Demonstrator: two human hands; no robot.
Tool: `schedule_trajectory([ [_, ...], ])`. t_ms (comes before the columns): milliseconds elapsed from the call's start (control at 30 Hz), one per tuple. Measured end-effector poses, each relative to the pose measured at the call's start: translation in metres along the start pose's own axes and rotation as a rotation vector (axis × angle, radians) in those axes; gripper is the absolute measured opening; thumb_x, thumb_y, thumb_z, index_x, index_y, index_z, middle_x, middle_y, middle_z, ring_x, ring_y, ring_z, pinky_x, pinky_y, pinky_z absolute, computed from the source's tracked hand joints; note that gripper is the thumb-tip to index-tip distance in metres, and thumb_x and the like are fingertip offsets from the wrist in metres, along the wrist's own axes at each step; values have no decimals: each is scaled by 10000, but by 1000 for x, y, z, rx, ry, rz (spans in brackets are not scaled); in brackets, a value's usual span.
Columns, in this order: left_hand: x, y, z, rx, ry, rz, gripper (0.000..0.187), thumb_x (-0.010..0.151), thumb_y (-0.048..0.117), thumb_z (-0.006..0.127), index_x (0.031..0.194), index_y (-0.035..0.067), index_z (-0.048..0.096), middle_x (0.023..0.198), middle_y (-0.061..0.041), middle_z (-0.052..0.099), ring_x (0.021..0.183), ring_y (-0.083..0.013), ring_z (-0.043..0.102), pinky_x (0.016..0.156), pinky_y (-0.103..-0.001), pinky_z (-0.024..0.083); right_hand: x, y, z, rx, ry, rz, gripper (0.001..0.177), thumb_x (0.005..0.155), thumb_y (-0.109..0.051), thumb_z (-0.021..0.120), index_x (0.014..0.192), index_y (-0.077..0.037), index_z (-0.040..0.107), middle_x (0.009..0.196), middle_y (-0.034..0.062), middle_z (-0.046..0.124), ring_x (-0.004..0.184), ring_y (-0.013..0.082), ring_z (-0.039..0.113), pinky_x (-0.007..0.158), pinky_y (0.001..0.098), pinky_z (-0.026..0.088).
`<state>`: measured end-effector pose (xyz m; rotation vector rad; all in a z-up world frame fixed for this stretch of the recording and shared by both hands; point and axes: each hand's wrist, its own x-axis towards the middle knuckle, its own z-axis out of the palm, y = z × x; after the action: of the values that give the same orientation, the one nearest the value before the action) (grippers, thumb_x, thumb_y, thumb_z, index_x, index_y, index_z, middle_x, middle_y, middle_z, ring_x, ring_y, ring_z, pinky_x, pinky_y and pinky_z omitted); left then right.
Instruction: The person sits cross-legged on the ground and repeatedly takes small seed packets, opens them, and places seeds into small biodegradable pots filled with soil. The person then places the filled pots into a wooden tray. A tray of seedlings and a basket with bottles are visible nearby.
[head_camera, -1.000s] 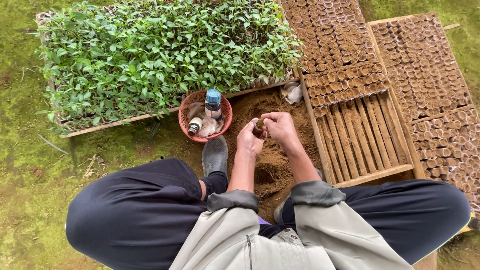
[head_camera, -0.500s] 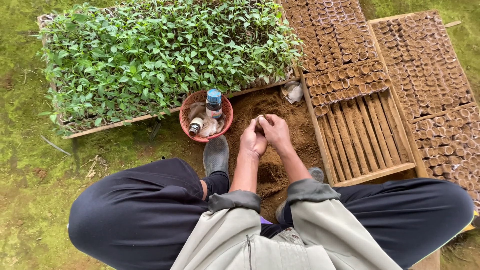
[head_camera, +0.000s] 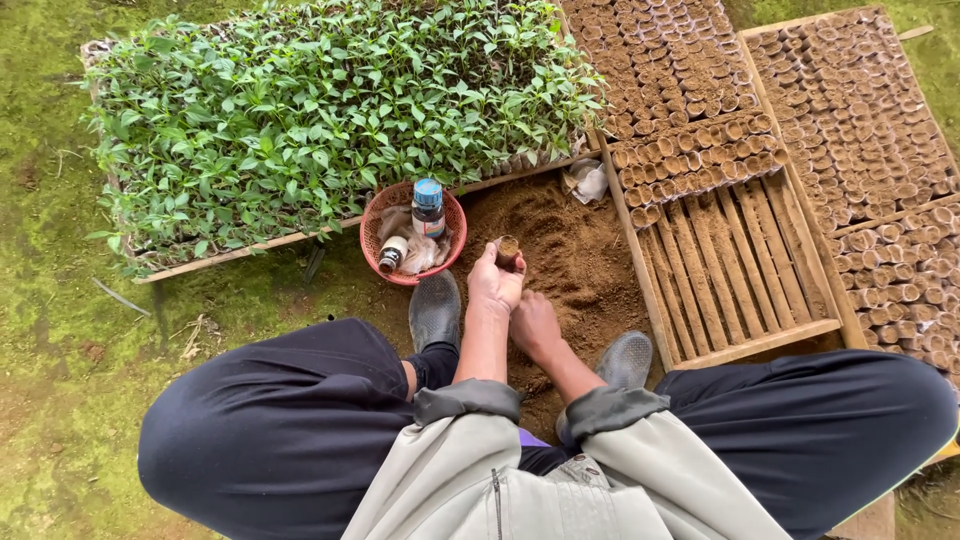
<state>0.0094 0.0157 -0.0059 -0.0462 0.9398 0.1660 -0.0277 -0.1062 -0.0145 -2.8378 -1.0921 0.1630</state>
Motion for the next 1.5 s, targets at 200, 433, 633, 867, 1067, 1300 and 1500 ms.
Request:
schedule_trajectory([
  [200, -34, 4, 15, 83, -31, 10, 276, 1064, 281, 545, 1120, 68, 711, 997, -158, 659, 848, -289, 638, 708, -309, 593, 10, 16, 12, 415, -245, 584, 94, 769, -265, 728, 804, -274, 815, 820, 155, 754, 892, 398, 756, 789, 510, 627],
  [433, -13, -4, 6, 156, -64, 37, 226, 1041, 258, 590, 1150, 115, 727, 1032, -157, 672, 838, -302, 636, 724, -355, 601, 42, 16, -118, 1051, 257, 608, 146, 724, -61, 803, 866, -96, 797, 557, 61, 666, 500, 99, 637, 513, 286, 529],
  [633, -38, -7, 19, 140, -118, 48, 255, 1051, 248, 574, 1213, 106, 712, 1090, -122, 653, 954, -256, 623, 832, -353, 578, 55, 3, -138, 886, 211, 480, 270, 782, -266, 809, 1044, -201, 816, 896, 73, 777, 803, 187, 739, 707, 363, 597],
  [867, -15, -9, 5, 145, -132, 33, 240, 1018, 245, 643, 1219, 133, 714, 1082, -116, 648, 967, -298, 609, 822, -379, 572, 49, 2, -140, 1113, 305, 571, 299, 899, -182, 722, 1135, 1, 732, 948, 163, 743, 613, 165, 722, 579, 300, 626],
  [1067, -17, -19, 0, 150, -233, 112, 344, 1065, 190, 576, 1367, 31, 616, 1196, -202, 650, 1093, -303, 630, 1001, -432, 556, 55, 12, -98, 781, 174, 617, 346, 838, -411, 800, 1090, -174, 785, 1016, 88, 748, 984, 293, 722, 855, 442, 579],
  [1300, -16, -24, -2, 130, -138, 97, 304, 1054, 226, 583, 1260, 29, 691, 1060, -194, 717, 927, -321, 707, 887, -422, 637, 49, 14, -97, 626, 230, 496, 298, 917, -329, 736, 1109, -104, 770, 1110, 165, 705, 1084, 409, 676, 973, 523, 524],
  [1500, -1, -43, 1, 139, -88, 53, 349, 1021, 378, 635, 1157, 74, 737, 1040, -198, 722, 914, -350, 720, 847, -481, 641, 46, 29, -85, 746, 317, 505, 240, 919, -279, 739, 1069, -97, 787, 1009, 138, 706, 979, 352, 691, 897, 459, 549],
])
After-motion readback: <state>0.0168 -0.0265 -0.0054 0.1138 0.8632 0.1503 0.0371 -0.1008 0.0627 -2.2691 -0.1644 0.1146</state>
